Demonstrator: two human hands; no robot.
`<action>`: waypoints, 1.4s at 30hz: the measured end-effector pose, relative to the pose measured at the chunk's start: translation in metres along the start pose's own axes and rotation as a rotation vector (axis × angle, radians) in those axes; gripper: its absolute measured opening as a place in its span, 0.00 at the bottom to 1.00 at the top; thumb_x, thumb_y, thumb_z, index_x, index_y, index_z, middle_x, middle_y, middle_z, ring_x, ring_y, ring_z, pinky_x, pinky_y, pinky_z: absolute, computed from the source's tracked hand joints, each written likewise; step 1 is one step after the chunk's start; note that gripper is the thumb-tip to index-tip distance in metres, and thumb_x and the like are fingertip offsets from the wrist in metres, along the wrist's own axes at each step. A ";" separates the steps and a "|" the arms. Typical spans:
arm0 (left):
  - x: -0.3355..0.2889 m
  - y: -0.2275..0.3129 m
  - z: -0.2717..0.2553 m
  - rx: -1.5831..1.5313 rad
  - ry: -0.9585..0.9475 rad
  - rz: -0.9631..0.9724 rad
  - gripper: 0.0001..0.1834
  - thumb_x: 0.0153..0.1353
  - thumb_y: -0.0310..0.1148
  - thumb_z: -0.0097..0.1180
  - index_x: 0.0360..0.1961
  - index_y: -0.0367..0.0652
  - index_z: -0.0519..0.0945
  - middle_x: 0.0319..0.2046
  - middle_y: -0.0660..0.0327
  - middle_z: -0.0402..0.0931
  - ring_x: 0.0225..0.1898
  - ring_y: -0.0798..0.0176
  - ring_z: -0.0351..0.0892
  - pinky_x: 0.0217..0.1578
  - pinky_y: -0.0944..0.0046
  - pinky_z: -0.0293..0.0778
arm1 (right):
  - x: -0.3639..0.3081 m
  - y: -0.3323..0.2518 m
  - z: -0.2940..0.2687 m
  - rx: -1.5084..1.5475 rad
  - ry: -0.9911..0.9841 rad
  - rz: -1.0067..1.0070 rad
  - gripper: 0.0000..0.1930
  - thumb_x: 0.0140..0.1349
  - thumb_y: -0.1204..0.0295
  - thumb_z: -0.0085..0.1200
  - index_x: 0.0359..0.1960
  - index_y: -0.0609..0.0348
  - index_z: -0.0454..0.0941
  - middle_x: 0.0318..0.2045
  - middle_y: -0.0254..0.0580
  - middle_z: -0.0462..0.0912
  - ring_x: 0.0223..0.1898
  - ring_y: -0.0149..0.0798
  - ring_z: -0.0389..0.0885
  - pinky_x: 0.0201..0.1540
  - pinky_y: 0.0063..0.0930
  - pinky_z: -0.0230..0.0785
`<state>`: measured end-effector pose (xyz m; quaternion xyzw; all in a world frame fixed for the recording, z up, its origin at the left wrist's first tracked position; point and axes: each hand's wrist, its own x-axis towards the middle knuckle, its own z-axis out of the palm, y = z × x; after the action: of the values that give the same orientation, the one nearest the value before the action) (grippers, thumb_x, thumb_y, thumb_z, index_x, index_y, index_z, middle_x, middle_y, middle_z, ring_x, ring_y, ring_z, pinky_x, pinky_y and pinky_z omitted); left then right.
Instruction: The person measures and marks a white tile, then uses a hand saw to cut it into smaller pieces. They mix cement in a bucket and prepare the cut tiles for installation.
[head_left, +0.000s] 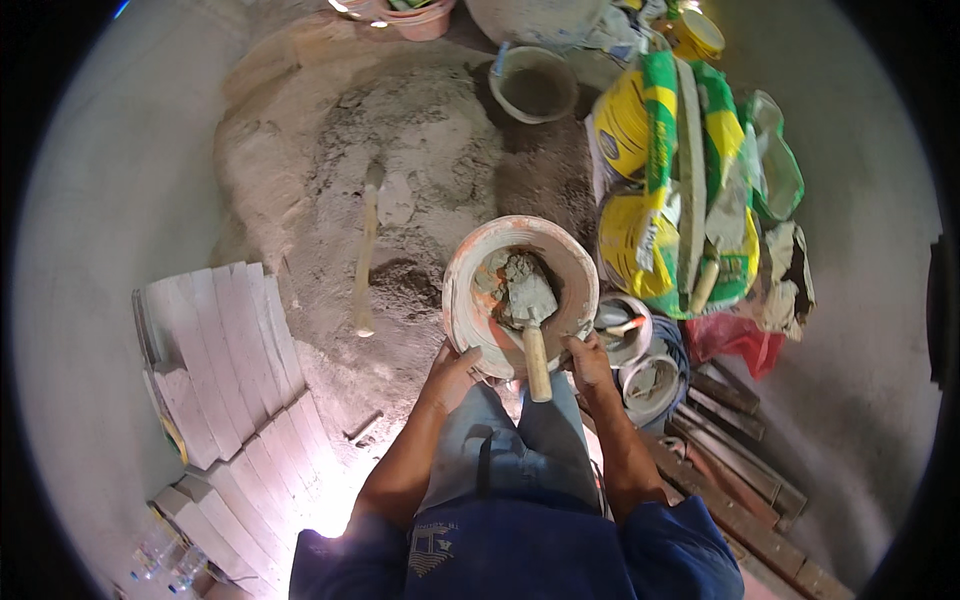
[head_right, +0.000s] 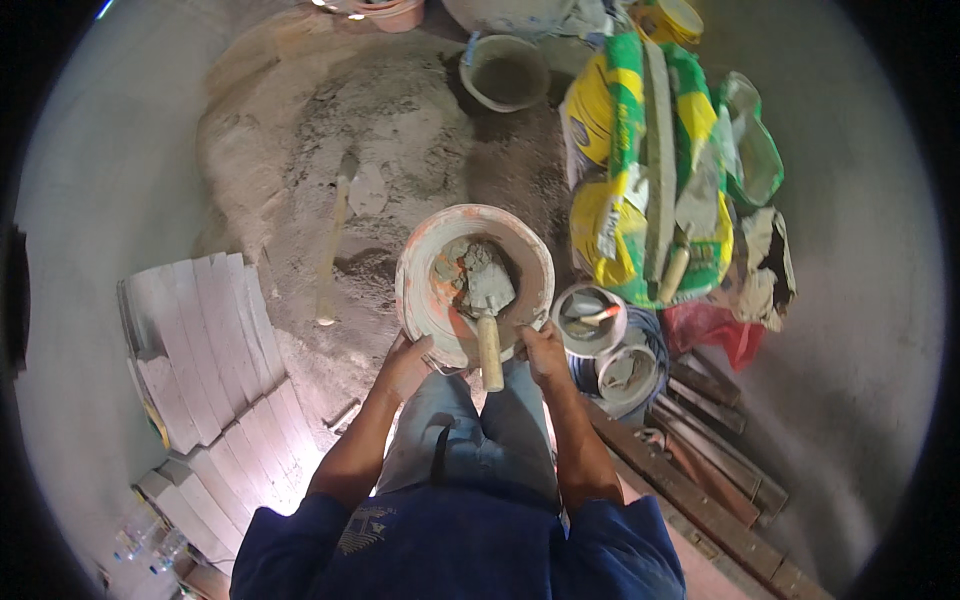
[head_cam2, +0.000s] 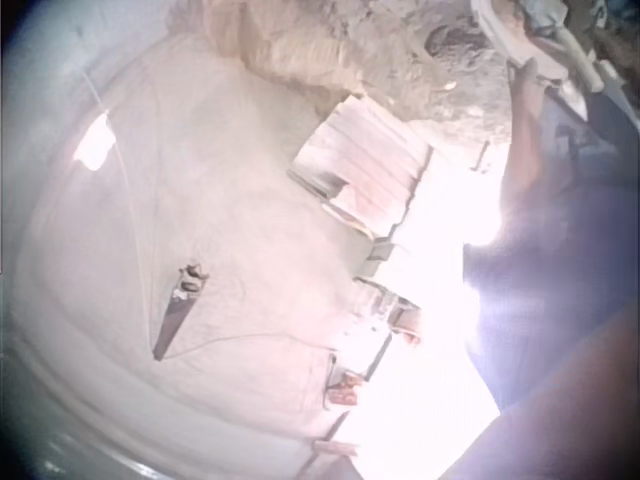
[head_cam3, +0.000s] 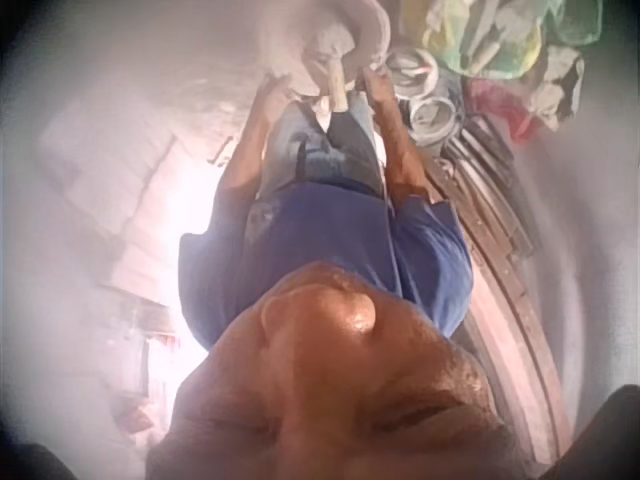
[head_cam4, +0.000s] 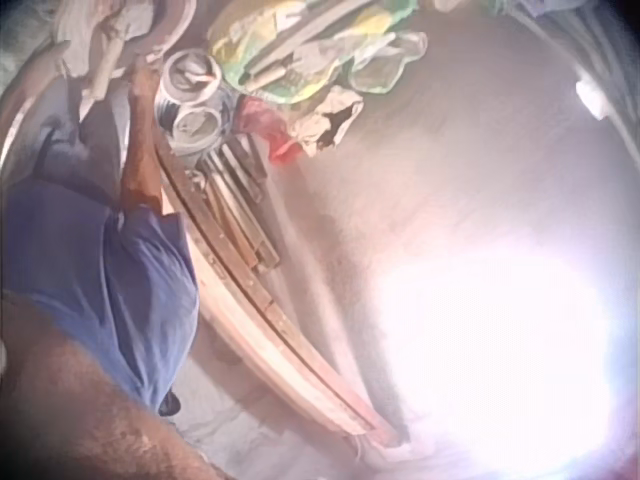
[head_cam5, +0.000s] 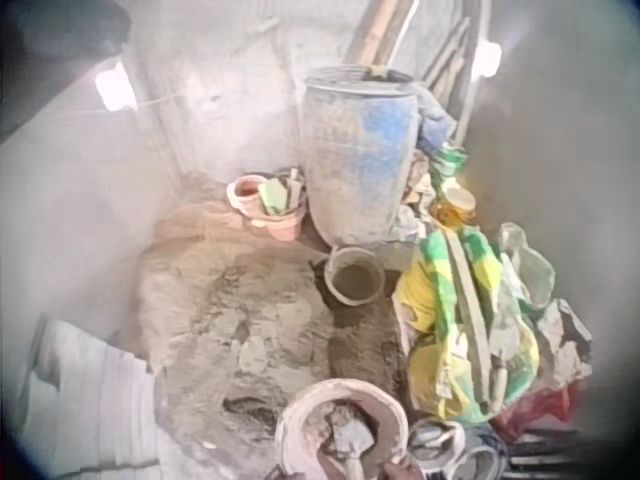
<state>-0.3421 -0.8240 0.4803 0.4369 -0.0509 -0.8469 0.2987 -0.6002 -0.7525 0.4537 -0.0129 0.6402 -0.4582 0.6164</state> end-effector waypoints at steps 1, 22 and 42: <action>0.014 0.002 -0.005 0.050 0.027 -0.010 0.27 0.66 0.27 0.60 0.65 0.38 0.68 0.58 0.55 0.75 0.57 0.54 0.78 0.56 0.52 0.76 | 0.009 -0.005 -0.001 -0.050 -0.038 0.021 0.09 0.62 0.71 0.60 0.39 0.50 0.71 0.25 0.32 0.77 0.19 0.32 0.75 0.23 0.27 0.70; 0.339 0.062 -0.035 -0.111 0.632 0.134 0.37 0.57 0.16 0.52 0.70 0.37 0.59 0.61 0.50 0.69 0.61 0.47 0.74 0.59 0.46 0.76 | 0.635 -0.139 0.066 0.462 0.115 0.079 0.33 0.66 0.57 0.64 0.66 0.61 0.65 0.61 0.48 0.71 0.58 0.55 0.74 0.62 0.57 0.71; 0.420 0.097 -0.037 -0.223 0.672 0.201 0.38 0.55 0.18 0.52 0.70 0.39 0.59 0.62 0.51 0.68 0.61 0.47 0.73 0.60 0.44 0.76 | 0.557 -0.180 0.097 0.243 0.321 -0.042 0.27 0.55 0.84 0.55 0.59 0.60 0.72 0.53 0.43 0.78 0.54 0.45 0.78 0.57 0.46 0.74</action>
<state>-0.4540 -1.1278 0.1929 0.6485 0.0999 -0.6229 0.4261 -0.7551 -1.2358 0.1465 0.1216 0.6700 -0.5409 0.4937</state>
